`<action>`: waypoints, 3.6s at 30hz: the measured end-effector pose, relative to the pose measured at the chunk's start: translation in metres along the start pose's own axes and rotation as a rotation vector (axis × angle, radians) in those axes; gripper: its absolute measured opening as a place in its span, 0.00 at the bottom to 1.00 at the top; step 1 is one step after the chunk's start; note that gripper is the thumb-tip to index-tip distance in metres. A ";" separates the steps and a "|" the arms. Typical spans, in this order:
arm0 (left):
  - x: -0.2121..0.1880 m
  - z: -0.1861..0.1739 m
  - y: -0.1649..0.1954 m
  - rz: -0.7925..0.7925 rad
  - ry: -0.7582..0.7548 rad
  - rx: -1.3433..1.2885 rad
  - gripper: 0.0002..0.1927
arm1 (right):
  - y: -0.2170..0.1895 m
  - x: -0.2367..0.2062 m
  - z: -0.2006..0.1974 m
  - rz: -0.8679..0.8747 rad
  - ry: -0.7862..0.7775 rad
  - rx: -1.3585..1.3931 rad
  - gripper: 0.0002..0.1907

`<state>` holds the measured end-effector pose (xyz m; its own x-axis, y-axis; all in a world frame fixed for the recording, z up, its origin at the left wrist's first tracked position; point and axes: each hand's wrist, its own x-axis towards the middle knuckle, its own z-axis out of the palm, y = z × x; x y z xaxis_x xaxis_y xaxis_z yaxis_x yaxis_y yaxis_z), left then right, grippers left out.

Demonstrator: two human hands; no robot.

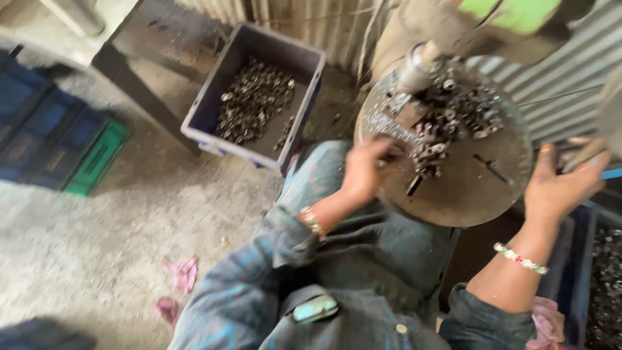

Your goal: The person sits at a bench drill press and machines small metal fittings one at a time. They place each fitting on the drill table, pull the drill lever to bore it, then move the finished part into a nearby bin, repeating the cycle continuously.

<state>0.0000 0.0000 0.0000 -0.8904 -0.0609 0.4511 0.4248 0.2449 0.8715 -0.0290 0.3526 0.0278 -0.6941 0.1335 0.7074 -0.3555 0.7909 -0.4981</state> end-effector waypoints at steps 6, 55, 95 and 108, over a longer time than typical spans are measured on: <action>0.049 -0.011 -0.045 -0.344 0.477 -0.909 0.11 | 0.001 0.000 -0.004 0.203 0.025 -0.069 0.16; 0.112 -0.019 -0.036 -0.507 0.347 -0.225 0.23 | -0.066 0.018 -0.017 0.432 -0.018 0.190 0.04; 0.125 -0.006 -0.080 -0.509 -0.007 -0.451 0.15 | 0.015 0.097 0.070 0.113 0.151 0.126 0.08; 0.146 0.006 -0.084 -0.514 -0.101 -0.488 0.13 | 0.003 0.170 0.067 0.130 0.008 -0.141 0.07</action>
<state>-0.1669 -0.0238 -0.0083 -0.9983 0.0433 -0.0393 -0.0490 -0.2533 0.9662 -0.1898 0.3373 0.1131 -0.7231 0.2441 0.6461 -0.1716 0.8426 -0.5104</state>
